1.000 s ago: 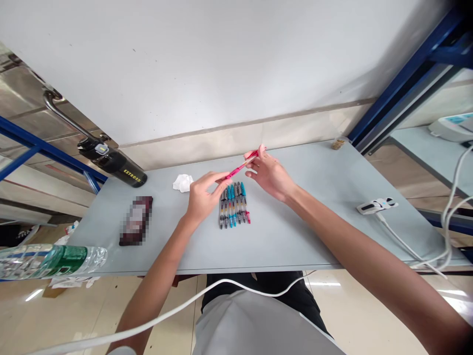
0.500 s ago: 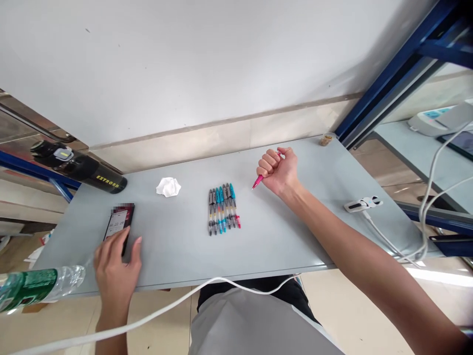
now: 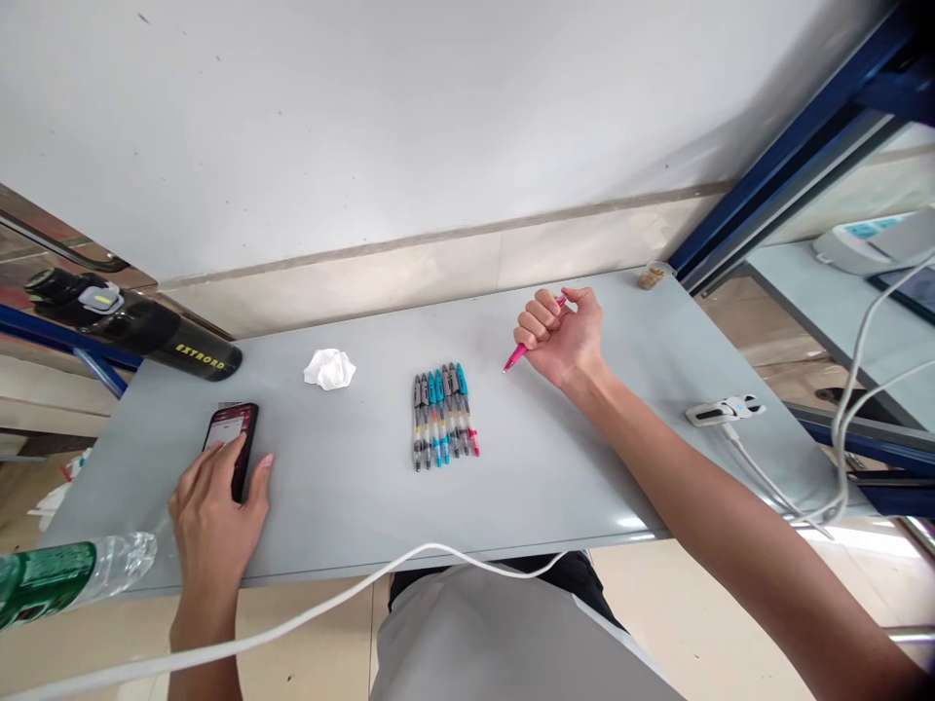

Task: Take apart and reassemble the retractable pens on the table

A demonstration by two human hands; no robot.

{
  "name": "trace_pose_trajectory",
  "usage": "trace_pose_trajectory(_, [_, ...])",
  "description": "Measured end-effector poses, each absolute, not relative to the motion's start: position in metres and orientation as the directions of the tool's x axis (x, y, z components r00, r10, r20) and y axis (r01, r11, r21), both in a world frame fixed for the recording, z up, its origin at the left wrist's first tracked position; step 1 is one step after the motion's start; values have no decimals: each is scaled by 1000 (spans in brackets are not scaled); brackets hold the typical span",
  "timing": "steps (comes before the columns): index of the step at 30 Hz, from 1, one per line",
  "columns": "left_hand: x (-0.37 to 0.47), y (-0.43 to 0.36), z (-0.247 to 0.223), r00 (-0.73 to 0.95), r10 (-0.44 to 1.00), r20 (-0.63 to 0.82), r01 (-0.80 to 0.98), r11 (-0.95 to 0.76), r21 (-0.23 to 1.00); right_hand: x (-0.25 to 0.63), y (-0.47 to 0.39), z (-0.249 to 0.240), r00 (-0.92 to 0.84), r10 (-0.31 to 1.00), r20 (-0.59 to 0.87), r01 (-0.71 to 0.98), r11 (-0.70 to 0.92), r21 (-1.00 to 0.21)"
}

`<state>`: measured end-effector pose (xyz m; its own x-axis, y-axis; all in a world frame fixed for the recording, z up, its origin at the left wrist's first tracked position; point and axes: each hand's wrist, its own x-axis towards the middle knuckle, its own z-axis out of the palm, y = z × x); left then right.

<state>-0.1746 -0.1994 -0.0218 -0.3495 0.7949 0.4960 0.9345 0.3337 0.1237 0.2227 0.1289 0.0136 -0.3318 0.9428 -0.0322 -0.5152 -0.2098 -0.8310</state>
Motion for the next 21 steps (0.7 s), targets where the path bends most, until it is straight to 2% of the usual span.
trace_pose_trajectory(4, [-173,-187,-18,-314,787,531,947,299,117,219,125,21,-326,943,63,-422,-86,-903])
trace_pose_trajectory(6, [-171,-181,-18,-295,782,549,954,274,123,216,124,22,-345,922,174,-347,47,-937])
trace_pose_trajectory(9, [-164,-170,-21,-242,789,565,970,198,139,213,121,13,-490,811,319,-146,285,-947])
trace_pose_trajectory(12, [-145,-153,-22,-200,807,555,976,111,190,211,119,-3,-707,625,329,94,545,-833])
trace_pose_trajectory(14, [-128,-140,-21,-162,829,536,970,33,241,209,119,-13,-804,512,303,169,684,-709])
trace_pose_trajectory(16, [-109,-127,-20,-122,856,503,953,-40,299,207,121,-19,-842,462,279,191,738,-648])
trace_pose_trajectory(21, [-71,-103,-20,-38,898,438,893,-167,419,210,124,-19,-854,445,268,188,746,-639])
